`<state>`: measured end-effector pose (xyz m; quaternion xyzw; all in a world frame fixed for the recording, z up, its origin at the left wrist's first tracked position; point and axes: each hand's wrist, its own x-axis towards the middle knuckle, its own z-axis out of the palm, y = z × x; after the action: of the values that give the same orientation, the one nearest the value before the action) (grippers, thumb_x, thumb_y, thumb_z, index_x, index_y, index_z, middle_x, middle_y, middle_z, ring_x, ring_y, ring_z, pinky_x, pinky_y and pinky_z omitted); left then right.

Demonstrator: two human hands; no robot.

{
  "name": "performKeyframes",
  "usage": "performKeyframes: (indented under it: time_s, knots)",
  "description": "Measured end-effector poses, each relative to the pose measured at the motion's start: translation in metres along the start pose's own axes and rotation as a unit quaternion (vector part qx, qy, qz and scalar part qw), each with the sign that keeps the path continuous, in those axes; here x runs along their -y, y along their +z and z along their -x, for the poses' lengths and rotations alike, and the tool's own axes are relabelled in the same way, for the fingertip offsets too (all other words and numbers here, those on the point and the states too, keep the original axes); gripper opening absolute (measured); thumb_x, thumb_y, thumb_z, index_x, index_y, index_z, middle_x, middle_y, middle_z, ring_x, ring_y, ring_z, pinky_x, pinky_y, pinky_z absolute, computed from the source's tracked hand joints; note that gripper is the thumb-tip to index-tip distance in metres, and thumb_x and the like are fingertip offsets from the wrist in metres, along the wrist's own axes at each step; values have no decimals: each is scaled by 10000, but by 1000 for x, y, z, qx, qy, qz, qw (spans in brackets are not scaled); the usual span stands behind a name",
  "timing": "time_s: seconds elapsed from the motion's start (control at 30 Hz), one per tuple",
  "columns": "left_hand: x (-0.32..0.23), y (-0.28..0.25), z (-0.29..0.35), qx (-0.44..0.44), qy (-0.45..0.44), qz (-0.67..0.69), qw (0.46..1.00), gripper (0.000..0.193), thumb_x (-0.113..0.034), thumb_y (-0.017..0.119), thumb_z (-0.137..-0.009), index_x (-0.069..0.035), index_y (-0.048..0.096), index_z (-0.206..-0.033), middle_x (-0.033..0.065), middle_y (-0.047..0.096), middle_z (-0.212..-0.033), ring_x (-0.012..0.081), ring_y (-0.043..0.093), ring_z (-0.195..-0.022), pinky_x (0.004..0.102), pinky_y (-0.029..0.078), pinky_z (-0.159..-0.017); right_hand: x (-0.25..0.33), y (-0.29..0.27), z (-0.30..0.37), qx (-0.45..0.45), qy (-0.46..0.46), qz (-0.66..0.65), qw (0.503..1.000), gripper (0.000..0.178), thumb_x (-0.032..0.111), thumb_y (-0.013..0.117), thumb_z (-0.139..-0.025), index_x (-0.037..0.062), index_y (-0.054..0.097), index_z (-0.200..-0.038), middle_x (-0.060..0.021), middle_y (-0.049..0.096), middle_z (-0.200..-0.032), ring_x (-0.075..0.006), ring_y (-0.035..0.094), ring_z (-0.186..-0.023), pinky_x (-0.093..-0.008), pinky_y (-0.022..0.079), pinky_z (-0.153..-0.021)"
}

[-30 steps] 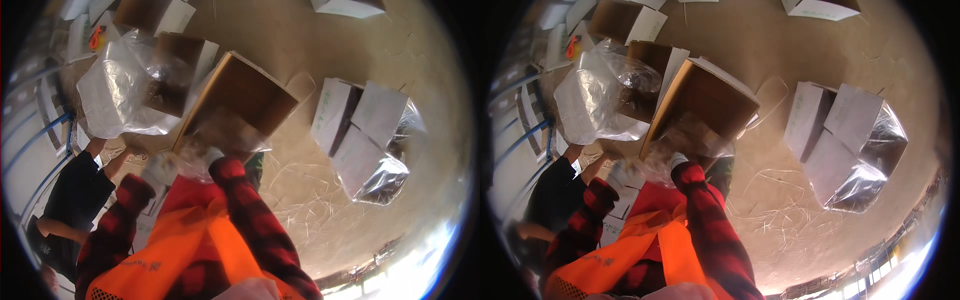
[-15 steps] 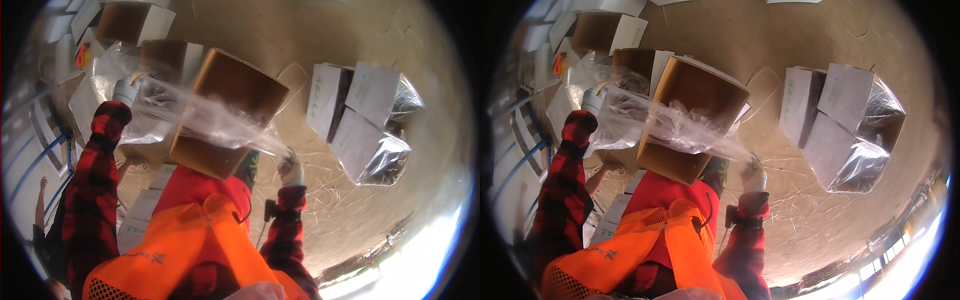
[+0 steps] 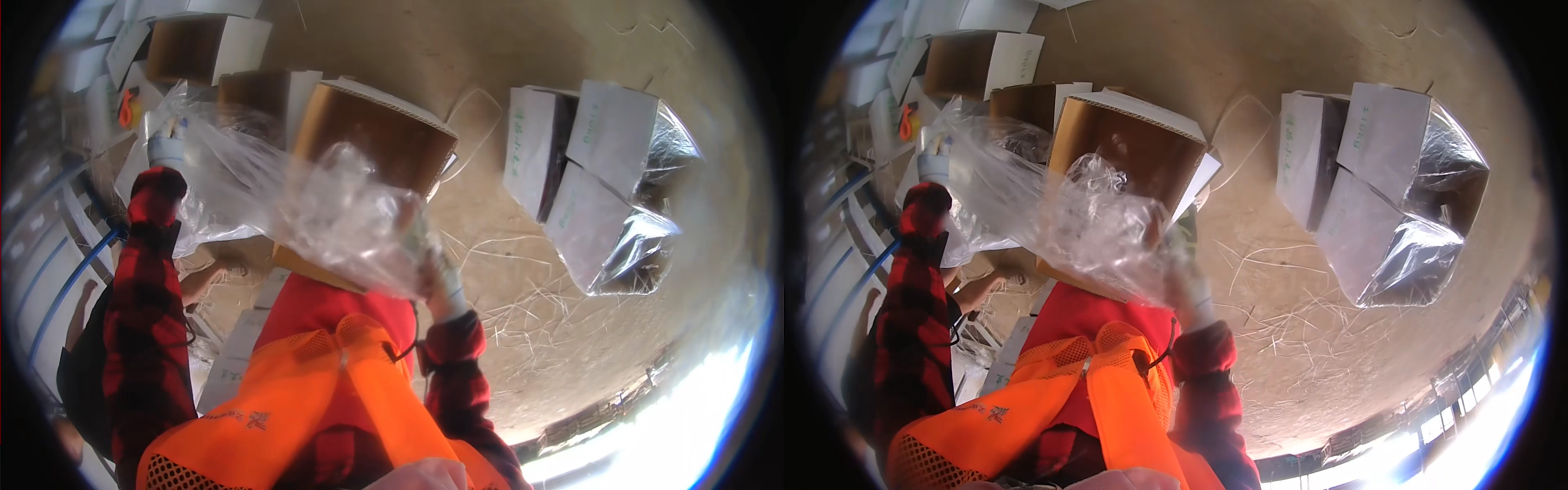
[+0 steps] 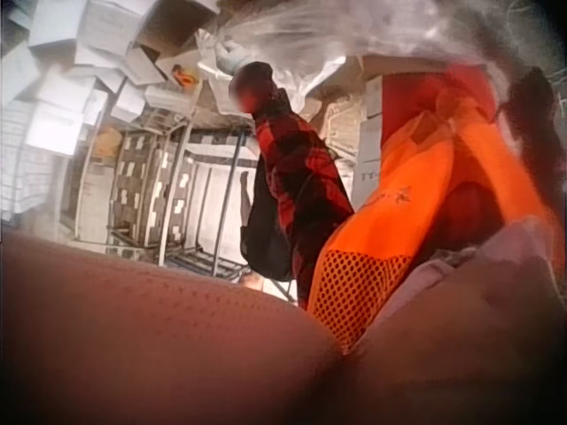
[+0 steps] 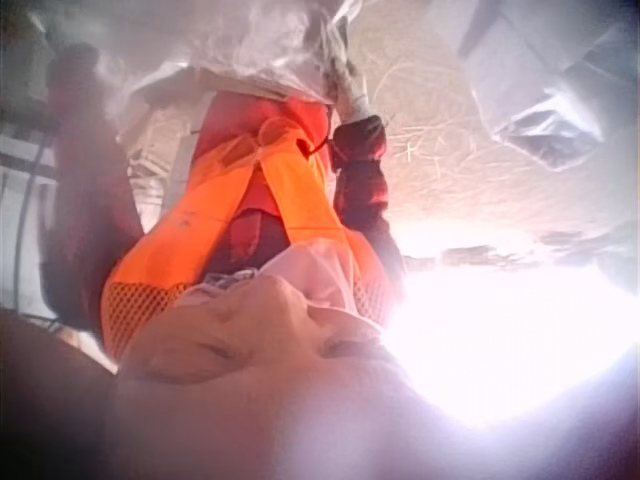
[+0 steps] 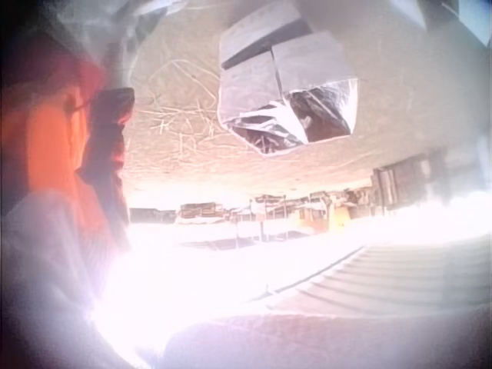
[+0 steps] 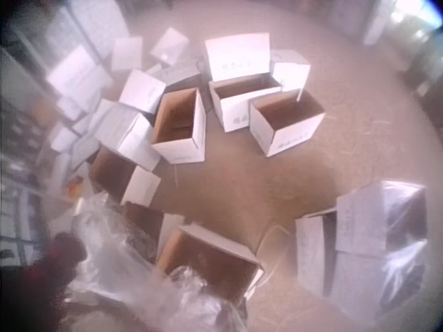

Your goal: Insert large plastic bag liners into empty cardboard boxes on a warehouse floor.

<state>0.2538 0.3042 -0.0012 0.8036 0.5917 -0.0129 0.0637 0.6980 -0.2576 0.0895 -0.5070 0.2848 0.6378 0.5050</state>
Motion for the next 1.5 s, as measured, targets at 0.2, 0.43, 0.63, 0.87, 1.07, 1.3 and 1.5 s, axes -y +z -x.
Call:
performKeyframes:
  time_s: [0.2,0.43,0.63,0.87,1.07,1.3,1.5]
  knots:
    - [-57,6,-45,108,137,-115,978,523,-612,568,-1011,-196,747,-1273,174,754,-1167,407,719,-1039,505,557,-921,-13,-3,2,-1,15,184,983,148,142,676,-985,17,714,-1055,-41,668,-813,-149,644,-681,-310,536,-599]
    - [-172,79,-93,15,65,-18,998,463,-519,601,-1031,-133,758,-1231,212,749,-1105,435,699,-1043,507,548,-916,125,-58,-164,-76,-157,-7,985,174,201,624,-1004,67,708,-1076,-27,699,-925,-142,641,-723,-294,538,-618]
    - [-183,207,-79,204,90,-102,970,390,-438,588,-1038,-124,765,-1187,216,751,-1096,444,699,-1042,495,555,-908,83,-103,-316,-107,-99,33,989,284,325,697,-1016,73,724,-1144,5,658,-864,-114,616,-692,-302,509,-572]
    - [-53,203,110,407,40,259,875,242,-261,690,-949,-81,787,-1078,227,760,-1069,389,735,-1028,444,579,-909,-53,-103,-173,3,58,195,979,409,362,723,-984,81,713,-1282,-24,749,-1093,-174,721,-926,-342,583,-816]
    - [-63,124,166,608,79,-166,772,213,-262,720,-884,-76,800,-949,192,761,-912,329,764,-910,439,591,-824,-164,-132,-171,-4,-32,703,710,340,379,715,-974,109,784,-1170,-176,777,-965,-292,762,-835,-396,605,-792]
    - [15,111,327,660,-34,3,751,217,-224,674,-931,-97,779,-1073,118,766,-935,231,746,-919,408,590,-841,-237,-82,-81,-23,186,313,931,267,233,712,-979,54,761,-1170,-63,758,-1014,-142,697,-858,-323,567,-762]
    - [-31,152,320,511,-167,179,824,241,-230,667,-945,-96,751,-1126,111,750,-995,228,730,-965,407,577,-872,-234,-78,-146,-145,-41,108,983,280,207,675,-988,11,723,-1182,-81,742,-1059,-180,673,-957,-339,549,-826]
